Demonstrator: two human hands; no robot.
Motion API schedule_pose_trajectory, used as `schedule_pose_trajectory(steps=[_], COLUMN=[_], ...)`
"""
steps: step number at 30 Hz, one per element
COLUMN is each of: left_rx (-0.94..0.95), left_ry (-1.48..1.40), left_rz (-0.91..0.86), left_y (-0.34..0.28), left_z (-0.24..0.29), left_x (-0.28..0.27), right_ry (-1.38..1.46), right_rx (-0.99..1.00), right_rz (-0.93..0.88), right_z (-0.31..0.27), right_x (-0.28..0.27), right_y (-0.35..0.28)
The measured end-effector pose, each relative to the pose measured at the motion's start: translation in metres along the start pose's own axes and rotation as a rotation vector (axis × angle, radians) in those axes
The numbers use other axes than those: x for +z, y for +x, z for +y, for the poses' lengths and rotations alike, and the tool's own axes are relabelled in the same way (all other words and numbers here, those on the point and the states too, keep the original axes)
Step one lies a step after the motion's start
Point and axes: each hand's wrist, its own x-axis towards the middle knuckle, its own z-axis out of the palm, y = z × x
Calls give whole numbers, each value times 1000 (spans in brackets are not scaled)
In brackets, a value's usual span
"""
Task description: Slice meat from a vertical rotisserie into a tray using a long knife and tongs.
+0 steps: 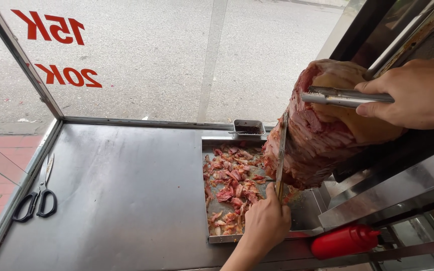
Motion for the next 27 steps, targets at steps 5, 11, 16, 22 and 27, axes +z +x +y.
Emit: schedule_pose_trajectory(steps=[5,11,16,22,27], left_rx=[-87,-54,-146,-109,-196], left_ry=[-22,-45,-41,-70,-19], left_rz=[-76,-53,-110,-70,-190], left_y=[68,22,68,30,48], left_z=[18,-1,13,0,16], left_x=[-22,-1,-13,1,-18], right_ry=[-92,-38,-18,-94,108], right_rx=[-15,-28,-45,-26,-64], right_rz=[83,114,121,107,209], right_z=[8,11,11,10,13], right_x=[21,26,35,32,50], right_y=[7,8,5,2,3])
